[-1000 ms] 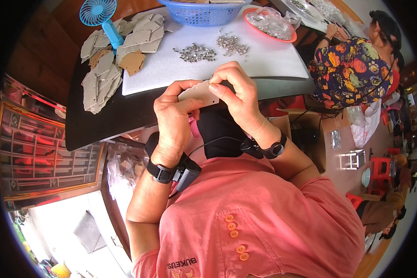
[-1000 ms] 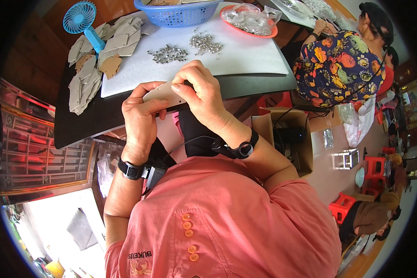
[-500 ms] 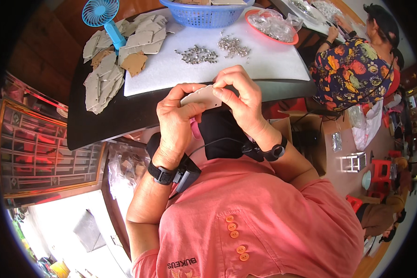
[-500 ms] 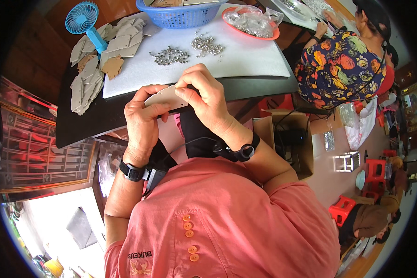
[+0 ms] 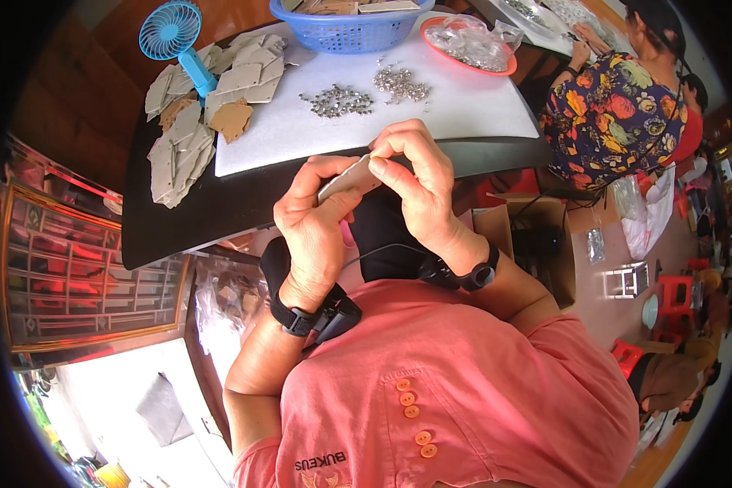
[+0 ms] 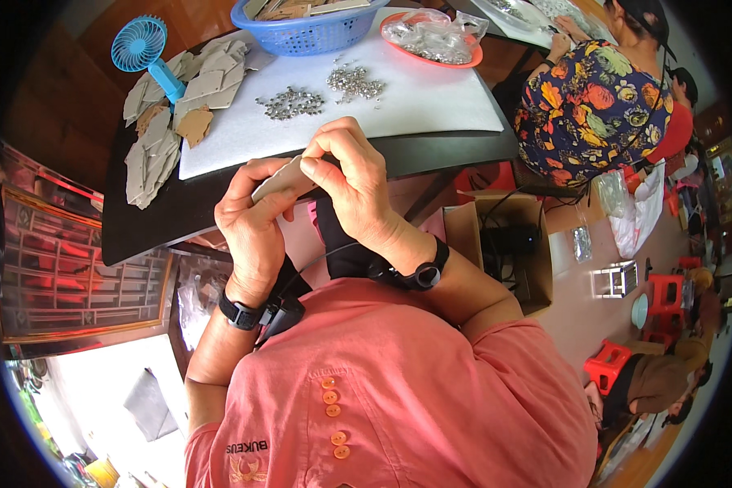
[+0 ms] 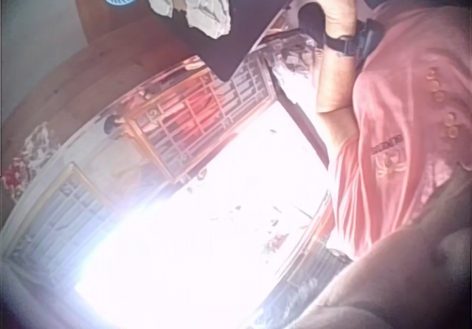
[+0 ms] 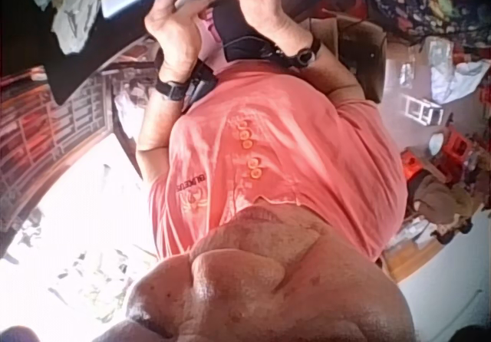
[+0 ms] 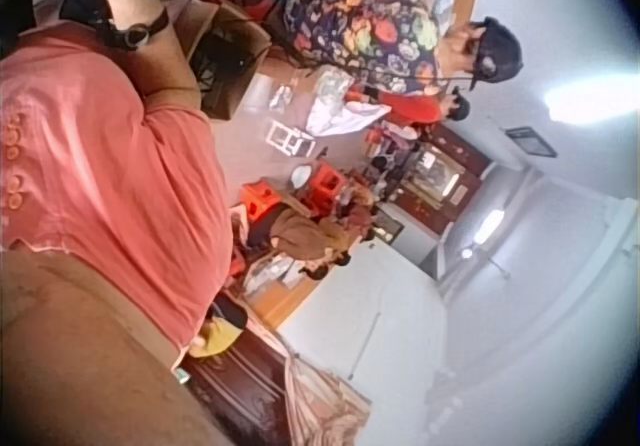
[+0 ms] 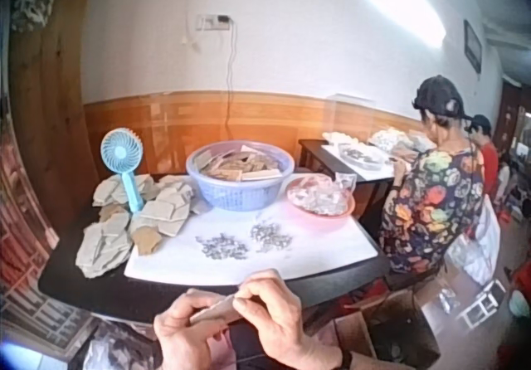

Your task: Attaching small metal studs to a base material by hand as part of a shoe manufacturing process.

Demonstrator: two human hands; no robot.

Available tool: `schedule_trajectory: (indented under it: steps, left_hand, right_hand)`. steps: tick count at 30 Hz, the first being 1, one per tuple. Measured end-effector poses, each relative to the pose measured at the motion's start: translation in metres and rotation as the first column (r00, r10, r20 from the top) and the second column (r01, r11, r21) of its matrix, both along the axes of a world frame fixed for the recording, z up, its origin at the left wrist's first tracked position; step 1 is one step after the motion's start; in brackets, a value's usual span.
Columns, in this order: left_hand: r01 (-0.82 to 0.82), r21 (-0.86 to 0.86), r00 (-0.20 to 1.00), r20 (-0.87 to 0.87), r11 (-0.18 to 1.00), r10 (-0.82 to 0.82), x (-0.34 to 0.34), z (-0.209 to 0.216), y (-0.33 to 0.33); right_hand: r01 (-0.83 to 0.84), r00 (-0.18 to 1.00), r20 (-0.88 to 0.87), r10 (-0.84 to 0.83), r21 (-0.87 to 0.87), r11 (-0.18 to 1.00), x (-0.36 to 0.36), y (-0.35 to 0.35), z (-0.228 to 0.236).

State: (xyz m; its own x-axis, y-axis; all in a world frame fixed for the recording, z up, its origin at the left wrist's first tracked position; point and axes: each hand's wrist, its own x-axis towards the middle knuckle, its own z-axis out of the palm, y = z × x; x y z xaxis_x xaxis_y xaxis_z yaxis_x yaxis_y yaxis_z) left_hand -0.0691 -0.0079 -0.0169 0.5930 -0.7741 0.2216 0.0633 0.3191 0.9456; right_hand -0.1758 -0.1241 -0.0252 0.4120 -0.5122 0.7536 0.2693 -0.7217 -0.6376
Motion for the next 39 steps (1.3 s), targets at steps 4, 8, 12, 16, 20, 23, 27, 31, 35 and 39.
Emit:
schedule_trajectory:
  steps: [4,8,12,16,20,23,27,31,35,39]
  left_hand:
    - [-0.018,-0.055,0.994,0.107,0.998,0.024,-0.002,0.004,0.006]
    - [0.048,-0.111,0.996,0.080,0.993,-0.040,-0.003,0.011,0.012]
    - [0.106,-0.181,0.994,0.053,0.978,-0.098,-0.004,0.015,0.014]
    - [0.122,-0.237,0.992,0.062,0.964,-0.111,-0.004,0.018,0.016]
    - [0.104,-0.241,0.988,0.140,0.965,-0.071,0.000,0.015,0.017]
    - [0.132,-0.222,0.986,0.130,0.966,-0.105,0.003,0.014,0.017]
    - [0.128,-0.180,0.988,-0.067,0.975,-0.142,0.000,0.015,0.017]
    - [0.073,-0.208,0.995,0.083,0.975,-0.056,0.001,0.009,0.015]
    - [0.041,-0.235,0.995,0.095,0.971,-0.019,-0.003,0.010,0.014]
    - [0.023,-0.220,0.994,0.109,0.975,0.002,-0.003,0.008,0.014]
  right_hand:
    - [-0.053,0.998,0.024,0.053,0.015,0.998,-0.002,0.003,0.006]
    - [-0.075,0.997,0.005,0.075,0.000,0.997,-0.011,0.012,0.014]
    - [-0.041,0.999,0.016,0.043,-0.082,0.996,-0.012,0.017,0.014]
    - [-0.051,0.998,0.040,0.055,-0.080,0.995,-0.012,0.021,0.011]
    - [-0.096,0.994,0.051,0.097,-0.029,0.995,-0.012,0.024,0.011]
    - [-0.112,0.993,0.029,0.113,-0.046,0.993,-0.012,0.020,0.011]
    - [-0.074,0.997,0.001,0.074,-0.093,0.993,-0.011,0.017,0.011]
    - [-0.032,0.999,0.025,0.035,-0.110,0.993,-0.007,0.021,0.013]
    - [0.020,0.997,0.077,-0.004,-0.212,0.977,-0.001,0.018,0.012]
    - [-0.024,0.995,0.086,0.045,-0.222,0.975,0.001,0.012,0.009]
